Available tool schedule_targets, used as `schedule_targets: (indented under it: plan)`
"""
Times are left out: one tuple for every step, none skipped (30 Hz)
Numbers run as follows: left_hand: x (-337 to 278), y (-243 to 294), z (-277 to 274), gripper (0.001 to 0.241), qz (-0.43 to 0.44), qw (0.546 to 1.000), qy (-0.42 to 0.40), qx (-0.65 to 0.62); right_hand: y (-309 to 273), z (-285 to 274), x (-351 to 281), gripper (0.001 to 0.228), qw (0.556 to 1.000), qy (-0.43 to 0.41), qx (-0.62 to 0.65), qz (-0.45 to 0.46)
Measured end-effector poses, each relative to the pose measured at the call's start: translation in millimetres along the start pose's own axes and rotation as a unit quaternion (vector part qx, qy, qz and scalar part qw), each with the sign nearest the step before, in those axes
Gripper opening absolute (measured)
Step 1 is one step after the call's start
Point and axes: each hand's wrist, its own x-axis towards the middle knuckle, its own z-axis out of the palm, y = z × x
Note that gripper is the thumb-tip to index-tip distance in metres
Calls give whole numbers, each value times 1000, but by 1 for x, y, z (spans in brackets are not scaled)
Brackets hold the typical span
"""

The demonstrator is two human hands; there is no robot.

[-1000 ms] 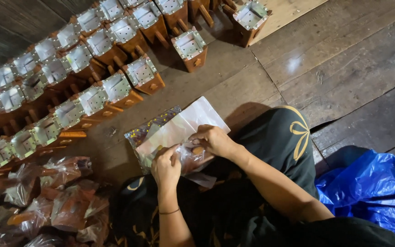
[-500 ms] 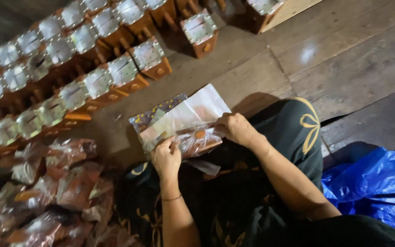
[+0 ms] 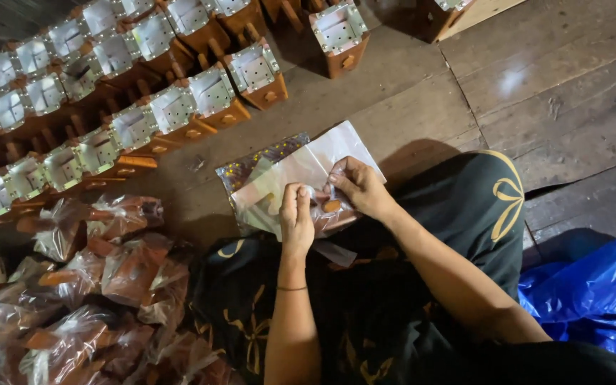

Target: Packaging small square wooden components into individual plastic bags while sitting on the floor.

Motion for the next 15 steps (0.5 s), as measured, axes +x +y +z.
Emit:
schedule_targets:
  plan:
    - [1, 0, 2, 21, -1, 1000, 1, 0, 0, 4, 0, 19, 1000, -1, 0, 1]
    - [2, 0, 3, 20, 8, 1000, 0, 7, 1, 7, 0, 28, 1000, 9, 21, 9]
    - [2, 0, 5, 19, 17, 1000, 0, 14, 1, 11, 0, 40, 999, 20, 41, 17]
    - [2, 2, 6, 19, 15, 1000, 1, 15, 14, 9, 4, 40, 999, 19, 42, 18]
    - [1, 3, 7, 19, 20, 1000, 1, 17, 27, 6, 8, 39, 998, 37, 34, 27]
    - [0, 5, 9, 18, 23, 1000, 1, 18, 39, 4, 12, 38, 997, 55, 26, 37]
    - [0, 10, 5, 18, 21, 1000, 1, 20, 34, 5, 12, 38, 997, 54, 27, 39]
    - [0, 15, 2, 14, 29, 999, -15, -7, 29, 4, 12, 31, 996, 66, 28, 45]
    - [0, 20, 0, 11, 36, 998, -32, -34, 24, 3, 12, 26, 995, 77, 28, 52]
    - [1, 24, -1, 11, 37, 998, -33, -34, 14, 4, 8, 26, 995, 78, 28, 52]
    - [1, 29, -1, 10, 57, 998, -25, -13, 5, 4, 5, 21, 995, 80, 34, 52]
    - [1, 33, -2, 14, 77, 997, -15, 8, -4, 5, 2, 29, 995, 80, 40, 52]
    - [2, 36, -1, 14, 77, 997, -16, 8, -9, 5, 1, 29, 995, 81, 40, 52]
    - [3, 39, 1, 14, 87, 996, -4, 23, -14, 4, 0, 29, 998, 41, 41, 37]
    - [3, 42, 2, 16, 97, 995, 7, 38, -18, 4, -1, 34, 999, 1, 42, 21]
